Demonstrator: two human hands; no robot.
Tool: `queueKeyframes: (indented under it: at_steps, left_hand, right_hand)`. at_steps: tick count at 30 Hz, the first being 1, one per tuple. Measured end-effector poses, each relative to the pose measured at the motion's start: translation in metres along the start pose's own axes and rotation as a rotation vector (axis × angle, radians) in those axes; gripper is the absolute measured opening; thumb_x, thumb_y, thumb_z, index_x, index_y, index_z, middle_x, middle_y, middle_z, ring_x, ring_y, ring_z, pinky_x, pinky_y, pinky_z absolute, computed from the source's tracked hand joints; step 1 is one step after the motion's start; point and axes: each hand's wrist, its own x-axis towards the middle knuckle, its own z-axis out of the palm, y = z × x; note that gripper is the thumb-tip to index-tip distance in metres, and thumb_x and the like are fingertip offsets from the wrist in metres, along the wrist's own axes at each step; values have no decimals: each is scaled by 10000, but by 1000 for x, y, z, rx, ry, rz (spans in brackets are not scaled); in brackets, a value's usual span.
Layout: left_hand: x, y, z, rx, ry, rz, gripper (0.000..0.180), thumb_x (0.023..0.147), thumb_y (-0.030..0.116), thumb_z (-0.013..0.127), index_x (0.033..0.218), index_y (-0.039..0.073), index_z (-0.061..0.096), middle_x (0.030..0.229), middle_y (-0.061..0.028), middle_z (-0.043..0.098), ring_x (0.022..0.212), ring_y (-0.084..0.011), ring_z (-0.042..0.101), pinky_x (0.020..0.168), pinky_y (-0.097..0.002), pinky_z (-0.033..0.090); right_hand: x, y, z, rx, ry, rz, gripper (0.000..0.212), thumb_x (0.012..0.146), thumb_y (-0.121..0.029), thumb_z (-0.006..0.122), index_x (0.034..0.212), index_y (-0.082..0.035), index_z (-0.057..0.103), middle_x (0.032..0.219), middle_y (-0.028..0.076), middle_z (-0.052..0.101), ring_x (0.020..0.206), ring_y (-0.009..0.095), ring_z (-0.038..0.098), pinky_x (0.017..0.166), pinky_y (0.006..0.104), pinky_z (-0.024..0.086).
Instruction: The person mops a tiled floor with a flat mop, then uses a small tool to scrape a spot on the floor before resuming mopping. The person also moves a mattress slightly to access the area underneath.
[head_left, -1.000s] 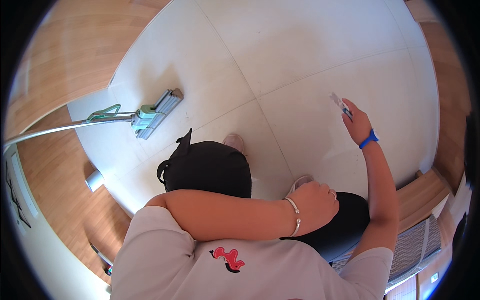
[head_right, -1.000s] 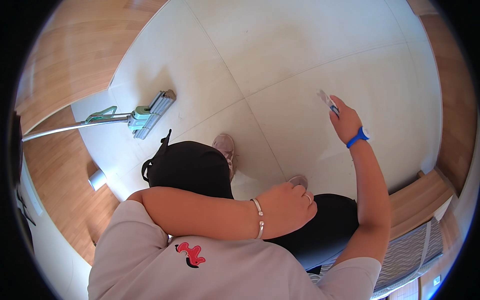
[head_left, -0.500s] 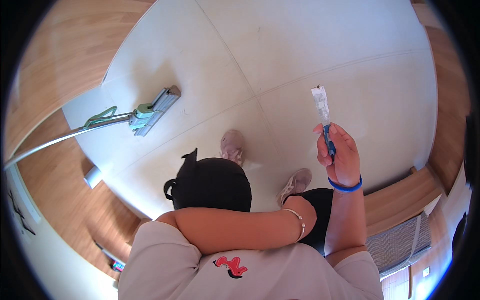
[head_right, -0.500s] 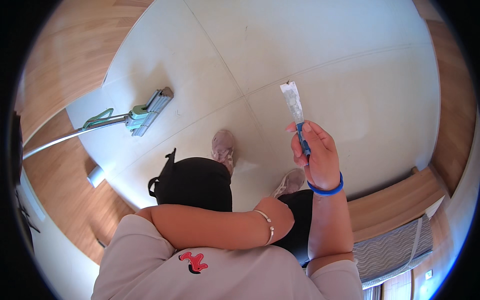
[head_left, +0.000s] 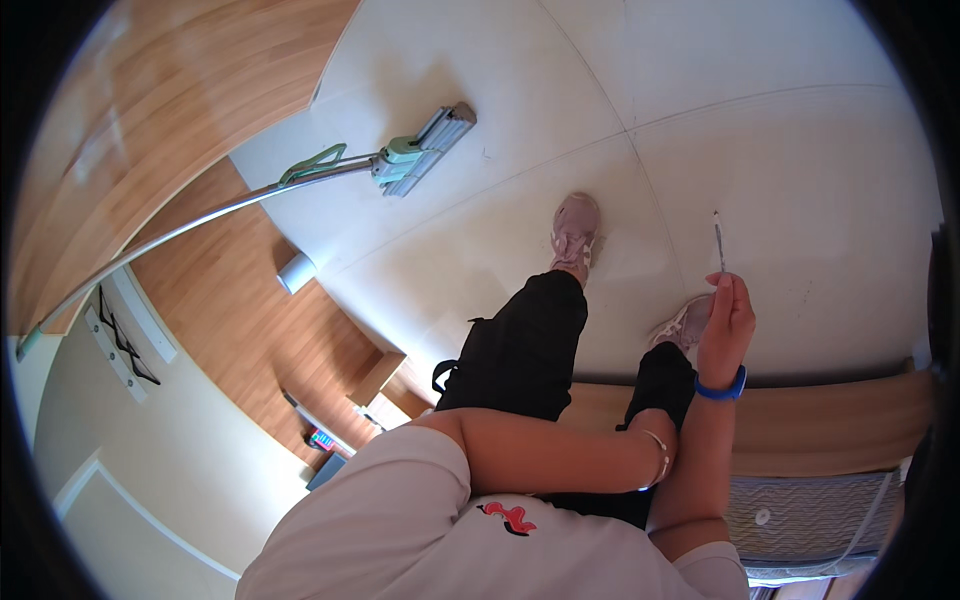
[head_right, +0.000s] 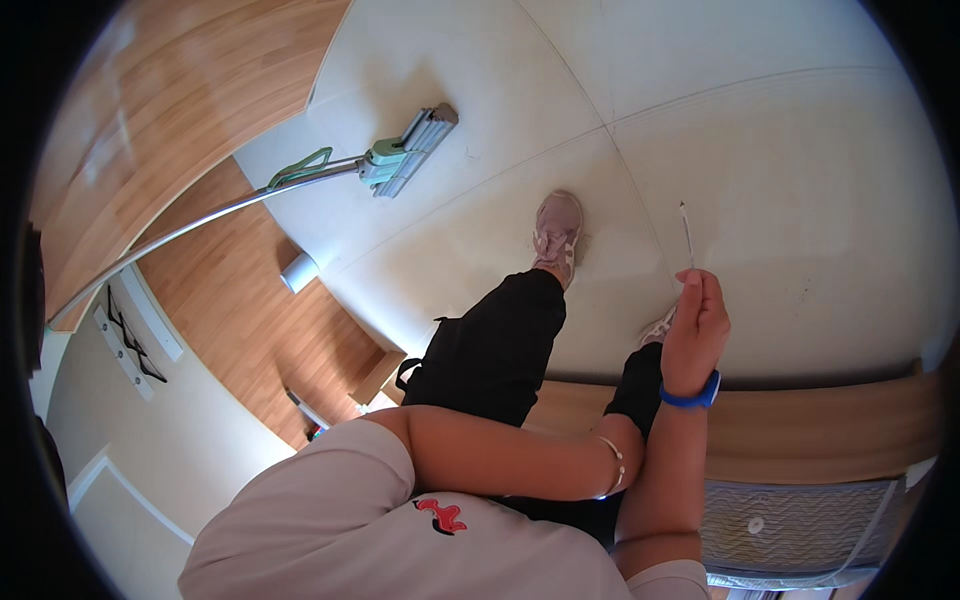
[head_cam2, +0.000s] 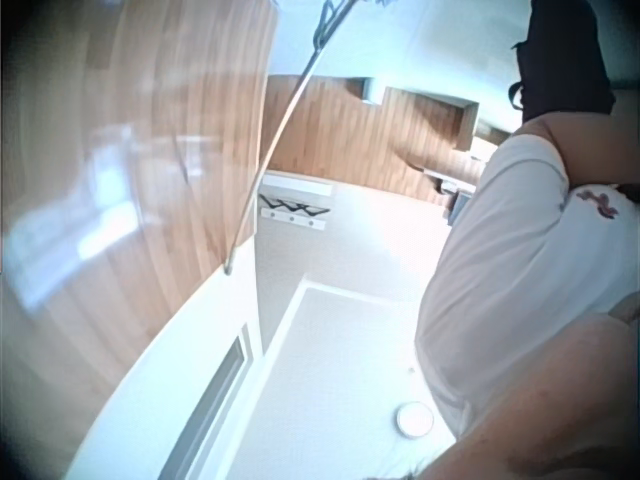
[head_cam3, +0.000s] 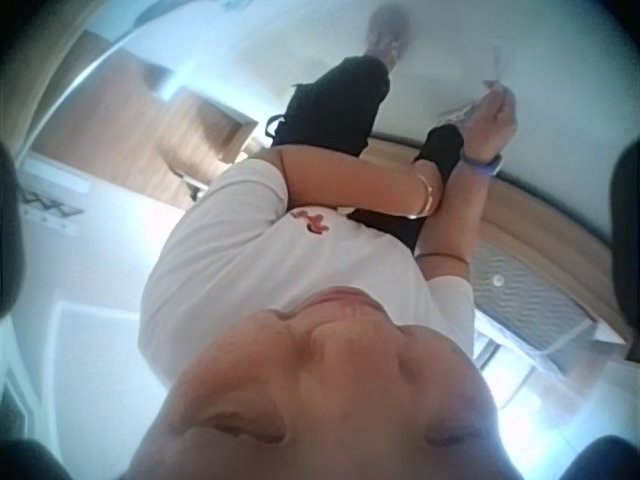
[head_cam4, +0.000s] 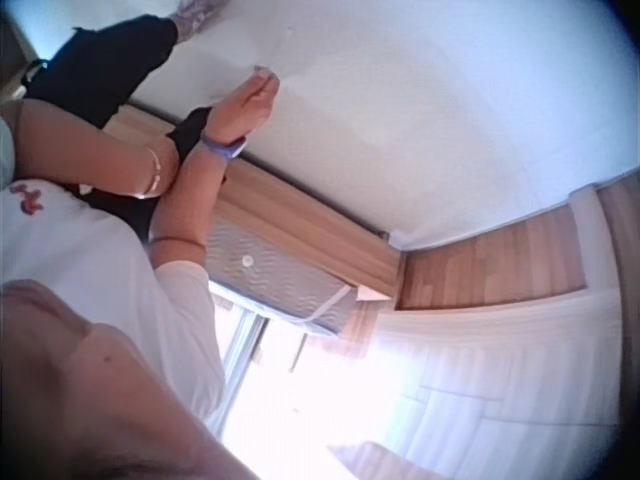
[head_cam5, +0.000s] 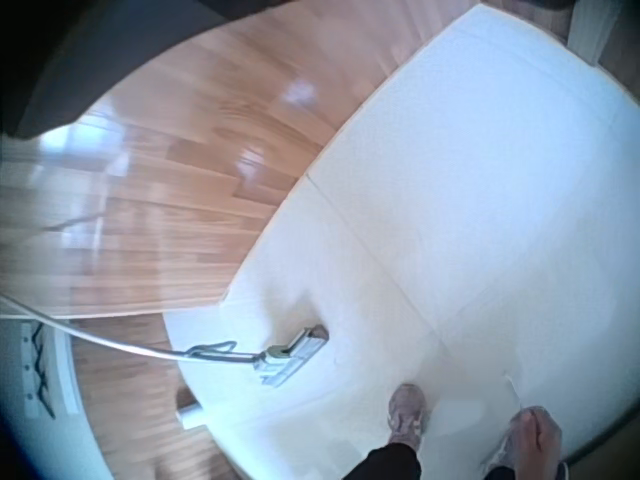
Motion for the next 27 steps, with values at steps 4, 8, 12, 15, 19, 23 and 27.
queueKeyframes:
  at_steps: [4, 8, 12, 15, 19, 23, 27]
  left_hand:
    - [-32, -32, -17, 75, 96, -25, 185, 773, 207, 599, 916, 136, 693, 949, -56, 660, 889, -231, 625, 678, -370, 505]
    - [-79, -54, -29, -21, 321, -94, 192, 814, 155, 526, 914, 108, 683, 949, -107, 656, 907, -241, 625, 721, -355, 490]
    - [-152, -51, 8, 49, 599, -97, 161, 800, 126, 478, 868, 71, 613, 868, -138, 634, 843, -301, 621, 681, -387, 493]
    - [-238, -54, 38, -39, 751, -4, 140, 778, 161, 488, 798, 54, 576, 790, -153, 604, 772, -329, 599, 663, -419, 477]
    - [-341, -59, 72, 101, 897, -57, 184, 813, 233, 531, 760, 61, 570, 762, -125, 584, 729, -301, 579, 634, -401, 457]
    - [-412, -45, 105, -107, 1021, -30, 218, 828, 268, 571, 761, 60, 578, 737, -96, 560, 676, -244, 558, 597, -352, 434]
    - [-451, -13, 137, -451, 1404, 277, 194, 792, 245, 625, 816, 53, 612, 763, -84, 561, 665, -210, 553, 596, -309, 432]
  right_hand:
    - [-8, 32, 11, -127, 116, -46, 222, 899, -220, 491, 899, -15, 578, 646, 68, 524, 567, 130, 449, 542, 280, 390]
    - [-34, 78, 28, -71, 48, -22, 256, 897, -260, 502, 900, -22, 597, 655, 67, 542, 551, 130, 471, 519, 265, 387]
    - [-99, 65, 10, 611, -128, 313, 290, 914, -308, 474, 931, -39, 578, 624, 11, 504, 486, 84, 421, 444, 209, 322]
    - [-175, 7, -21, 997, -268, 369, 310, 925, -339, 443, 953, -46, 540, 603, -8, 458, 461, 69, 374, 418, 196, 301]
    - [-264, -59, -54, 1108, -384, 263, 318, 935, -339, 417, 939, -45, 537, 587, -10, 435, 448, 66, 342, 409, 196, 293]
    - [-339, -107, -56, 1094, -485, 147, 316, 938, -325, 413, 913, -42, 552, 576, -10, 427, 448, 61, 331, 411, 194, 279]
    - [-401, -133, -51, 1004, -593, 67, 322, 938, -316, 418, 913, -39, 579, 566, -8, 430, 453, 61, 336, 419, 190, 264]
